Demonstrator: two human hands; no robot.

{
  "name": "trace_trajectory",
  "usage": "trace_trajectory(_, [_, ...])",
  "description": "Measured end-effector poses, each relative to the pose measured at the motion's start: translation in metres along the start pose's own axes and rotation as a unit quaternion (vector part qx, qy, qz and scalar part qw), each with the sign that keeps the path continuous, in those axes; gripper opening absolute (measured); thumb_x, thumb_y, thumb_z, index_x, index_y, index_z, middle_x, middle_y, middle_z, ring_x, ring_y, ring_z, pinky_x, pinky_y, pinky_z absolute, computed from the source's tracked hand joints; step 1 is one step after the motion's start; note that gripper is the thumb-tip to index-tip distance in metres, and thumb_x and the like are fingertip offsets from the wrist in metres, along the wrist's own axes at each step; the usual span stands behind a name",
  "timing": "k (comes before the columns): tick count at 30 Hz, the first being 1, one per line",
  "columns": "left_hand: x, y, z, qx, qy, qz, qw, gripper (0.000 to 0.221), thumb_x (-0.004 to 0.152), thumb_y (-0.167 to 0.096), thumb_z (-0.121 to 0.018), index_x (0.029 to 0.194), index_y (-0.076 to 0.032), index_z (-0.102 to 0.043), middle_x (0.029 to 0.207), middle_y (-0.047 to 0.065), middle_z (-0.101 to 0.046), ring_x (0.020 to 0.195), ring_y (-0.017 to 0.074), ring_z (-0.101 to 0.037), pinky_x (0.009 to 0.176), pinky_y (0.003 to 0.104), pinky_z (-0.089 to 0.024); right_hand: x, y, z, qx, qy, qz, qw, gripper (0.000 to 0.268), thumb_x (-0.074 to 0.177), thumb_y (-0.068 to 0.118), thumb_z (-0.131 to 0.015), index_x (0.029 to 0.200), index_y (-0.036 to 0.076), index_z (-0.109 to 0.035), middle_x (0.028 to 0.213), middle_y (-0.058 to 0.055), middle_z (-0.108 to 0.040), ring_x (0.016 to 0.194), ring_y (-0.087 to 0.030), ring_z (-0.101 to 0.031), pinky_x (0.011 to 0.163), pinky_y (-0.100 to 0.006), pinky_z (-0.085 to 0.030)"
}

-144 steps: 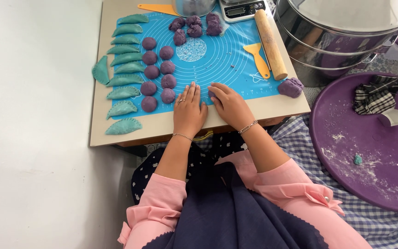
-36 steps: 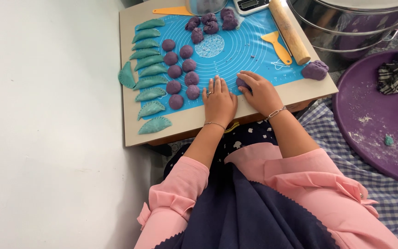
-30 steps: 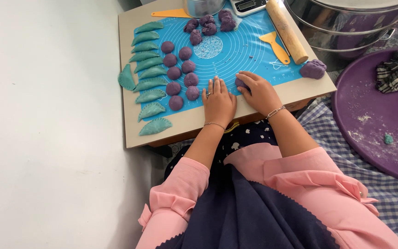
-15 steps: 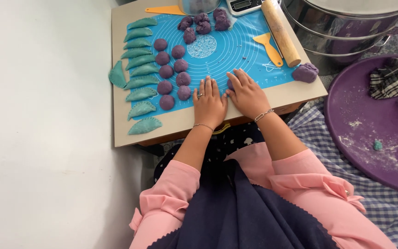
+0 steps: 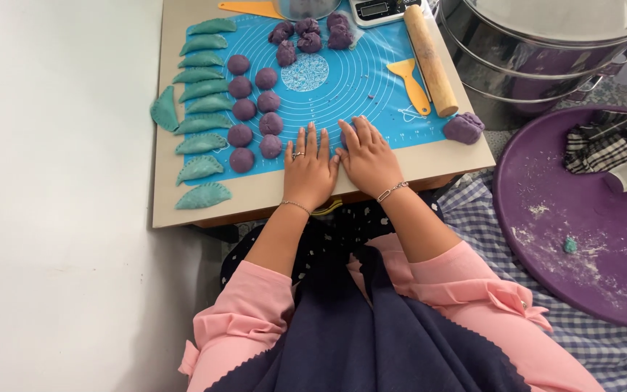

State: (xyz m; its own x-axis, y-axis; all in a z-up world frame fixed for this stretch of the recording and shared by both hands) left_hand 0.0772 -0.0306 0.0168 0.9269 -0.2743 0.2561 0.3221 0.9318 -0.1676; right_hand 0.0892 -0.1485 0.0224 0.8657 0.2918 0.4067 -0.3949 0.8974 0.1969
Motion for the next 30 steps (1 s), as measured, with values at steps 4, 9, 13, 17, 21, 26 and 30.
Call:
trace_trajectory(4, [-0.0014, -0.0003, 0.0008, -0.002, 0.01, -0.003, 1.0, 0.064, 0.107, -0.045, -0.032, 0.157, -0.007, -0.033, 0.164, 0.024, -0.027, 0.153, 0.0419, -0.022, 0.121, 0.061, -0.015, -0.0016, 0.0026, 0.0013, -0.006, -0.01, 0.005, 1.0, 0.057, 0.106, 0.044, -0.049, 0.154, 0.015, -0.035, 0.144, -0.021, -0.046, 0.143, -0.04, -0.043, 0.118, -0.048, -0.035])
trace_trajectory(9, [-0.0025, -0.0012, 0.0027, 0.003, 0.01, -0.011, 1.0, 0.063, 0.107, -0.045, -0.033, 0.157, -0.006, -0.032, 0.163, 0.025, -0.027, 0.153, 0.042, -0.022, 0.121, 0.06, -0.014, -0.0019, 0.0032, 0.0006, -0.015, -0.017, 0.004, 1.0, 0.057, 0.106, 0.045, -0.046, 0.155, 0.016, -0.033, 0.144, -0.019, -0.045, 0.143, -0.039, -0.042, 0.118, -0.047, -0.035])
trace_trajectory(13, [-0.0015, 0.0005, 0.0, -0.001, 0.008, -0.006, 1.0, 0.063, 0.107, -0.044, -0.033, 0.158, -0.007, -0.031, 0.164, 0.024, -0.026, 0.153, 0.0418, -0.021, 0.121, 0.06, -0.014, -0.0025, 0.0041, 0.0008, -0.012, -0.021, 0.01, 1.0, 0.057, 0.107, 0.044, -0.045, 0.155, 0.016, -0.033, 0.144, -0.019, -0.045, 0.143, -0.039, -0.042, 0.118, -0.048, -0.034])
trace_trajectory(17, [-0.005, 0.0012, -0.0042, -0.01, 0.019, -0.004, 1.0, 0.064, 0.107, -0.045, -0.032, 0.158, -0.007, -0.031, 0.165, 0.024, -0.024, 0.154, 0.0409, -0.019, 0.121, 0.06, -0.012, -0.0064, 0.0051, -0.0001, -0.007, -0.031, 0.012, 0.999, 0.057, 0.106, 0.042, -0.048, 0.154, 0.014, -0.035, 0.144, -0.021, -0.045, 0.142, -0.041, -0.043, 0.117, -0.049, -0.036])
trace_trajectory(21, [-0.003, 0.0016, -0.0021, -0.003, 0.018, -0.007, 1.0, 0.064, 0.107, -0.045, -0.033, 0.158, -0.007, -0.031, 0.165, 0.023, -0.025, 0.154, 0.0405, -0.02, 0.121, 0.06, -0.013, -0.0045, 0.005, 0.0013, -0.005, -0.042, 0.011, 0.999, 0.056, 0.106, 0.042, -0.049, 0.154, 0.014, -0.036, 0.143, -0.02, -0.045, 0.142, -0.041, -0.043, 0.117, -0.049, -0.036])
trace_trajectory(26, [-0.0046, 0.004, -0.0038, 0.002, 0.019, -0.01, 1.0, 0.064, 0.107, -0.044, -0.034, 0.158, -0.007, -0.03, 0.165, 0.023, -0.025, 0.154, 0.0406, -0.02, 0.121, 0.06, -0.013, -0.0061, 0.0075, -0.0005, -0.002, -0.043, 0.006, 0.999, 0.057, 0.106, 0.041, -0.049, 0.154, 0.014, -0.036, 0.144, -0.02, -0.044, 0.142, -0.041, -0.043, 0.117, -0.049, -0.036])
trace_trajectory(30, [-0.0056, 0.0042, -0.0051, -0.001, 0.021, -0.016, 1.0, 0.064, 0.106, -0.044, -0.034, 0.159, -0.008, -0.031, 0.165, 0.023, -0.024, 0.154, 0.0402, -0.02, 0.121, 0.06, -0.013, -0.0073, 0.0073, -0.0033, -0.003, -0.046, 0.002, 0.999, 0.056, 0.106, 0.04, -0.049, 0.154, 0.014, -0.036, 0.143, -0.02, -0.044, 0.141, -0.042, -0.044, 0.116, -0.05, -0.037])
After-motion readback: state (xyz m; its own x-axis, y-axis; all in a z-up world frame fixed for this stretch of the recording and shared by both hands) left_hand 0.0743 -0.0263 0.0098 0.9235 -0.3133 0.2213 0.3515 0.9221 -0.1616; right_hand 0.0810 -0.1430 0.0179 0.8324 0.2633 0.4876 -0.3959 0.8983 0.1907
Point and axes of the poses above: each hand's wrist, its own x-axis towards the middle knuckle, its own z-axis out of the back of the hand, y = z × x, the point moved 8 cm from there along x, towards the middle knuckle
